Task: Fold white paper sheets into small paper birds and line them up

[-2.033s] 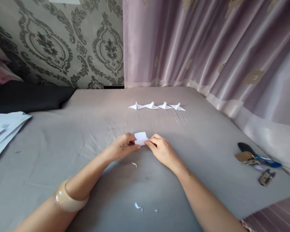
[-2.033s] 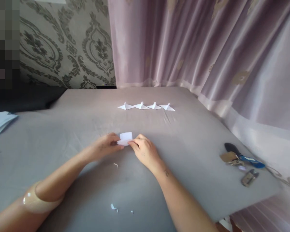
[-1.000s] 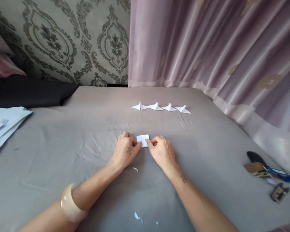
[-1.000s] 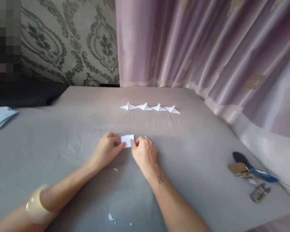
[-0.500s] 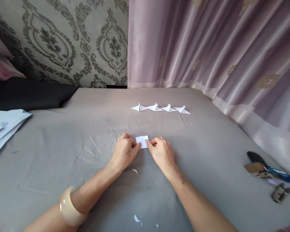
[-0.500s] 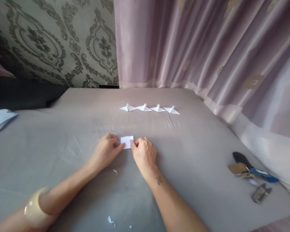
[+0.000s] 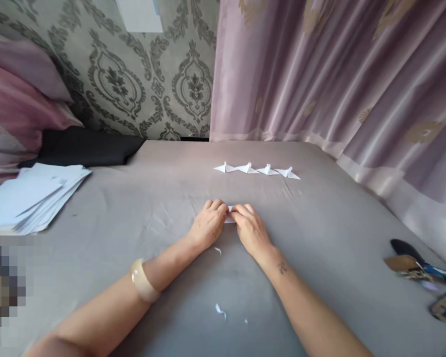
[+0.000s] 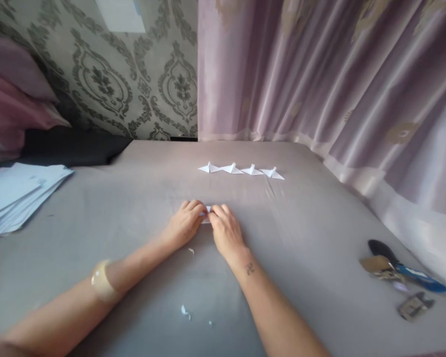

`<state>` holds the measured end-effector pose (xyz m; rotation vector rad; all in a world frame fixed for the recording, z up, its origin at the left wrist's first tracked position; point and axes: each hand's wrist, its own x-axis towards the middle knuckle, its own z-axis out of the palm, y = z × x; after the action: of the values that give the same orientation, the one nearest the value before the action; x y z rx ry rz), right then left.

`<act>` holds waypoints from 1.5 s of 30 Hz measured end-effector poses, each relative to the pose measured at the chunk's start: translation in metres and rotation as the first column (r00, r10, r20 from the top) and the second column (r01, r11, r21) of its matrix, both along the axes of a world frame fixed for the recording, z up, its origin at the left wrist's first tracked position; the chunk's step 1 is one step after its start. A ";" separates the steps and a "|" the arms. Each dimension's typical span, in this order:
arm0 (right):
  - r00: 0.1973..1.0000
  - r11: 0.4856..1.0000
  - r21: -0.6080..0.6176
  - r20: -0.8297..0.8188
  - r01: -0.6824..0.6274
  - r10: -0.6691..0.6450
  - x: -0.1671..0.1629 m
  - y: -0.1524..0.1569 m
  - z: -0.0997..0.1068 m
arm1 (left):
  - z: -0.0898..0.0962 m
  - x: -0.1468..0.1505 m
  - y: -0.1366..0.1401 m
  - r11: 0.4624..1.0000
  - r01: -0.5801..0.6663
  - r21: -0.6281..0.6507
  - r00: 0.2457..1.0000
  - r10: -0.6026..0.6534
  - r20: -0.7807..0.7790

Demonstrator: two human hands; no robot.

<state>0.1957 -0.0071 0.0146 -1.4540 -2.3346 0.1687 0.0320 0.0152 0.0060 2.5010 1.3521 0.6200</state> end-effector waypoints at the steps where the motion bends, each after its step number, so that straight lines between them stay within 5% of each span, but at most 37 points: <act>1: 0.999 1.000 0.011 0.018 -0.028 0.028 0.001 -0.002 0.001 | 0.001 -0.001 0.001 1.000 0.030 0.002 1.000 -0.030 -0.010; 7: 0.992 0.992 0.062 0.076 -0.106 0.101 0.005 -0.022 0.004 | -0.004 -0.013 0.002 0.998 0.010 -0.069 0.990 -0.001 0.138; 14: 0.984 0.997 0.026 0.163 -0.070 0.065 -0.002 -0.039 0.010 | -0.002 -0.015 0.001 0.975 -0.056 -0.214 0.990 0.082 0.114; 26: 0.991 1.000 -0.017 0.136 -0.014 0.016 0.000 -0.039 0.010 | -0.007 -0.007 0.001 0.981 -0.112 -0.161 0.977 0.138 0.164; 32: 0.989 0.998 -0.027 0.142 0.054 -0.050 0.013 -0.041 0.014 | -0.009 -0.016 0.004 0.984 -0.038 -0.173 0.977 0.073 0.201; 39: 0.980 0.990 -0.138 -0.197 0.013 -0.040 -0.005 -0.057 0.012 | -0.002 -0.022 0.005 0.972 0.085 -0.218 0.939 -0.005 0.345; 45: 0.964 0.973 -0.228 -0.265 -0.035 -0.028 -0.030 -0.074 0.017 | 0.002 -0.025 -0.001 0.956 0.045 -0.290 0.844 0.119 0.523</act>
<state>0.1660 -0.0816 0.0312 -1.4294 -2.1522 0.6178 0.0073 0.0140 0.0083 1.8692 1.1688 0.9618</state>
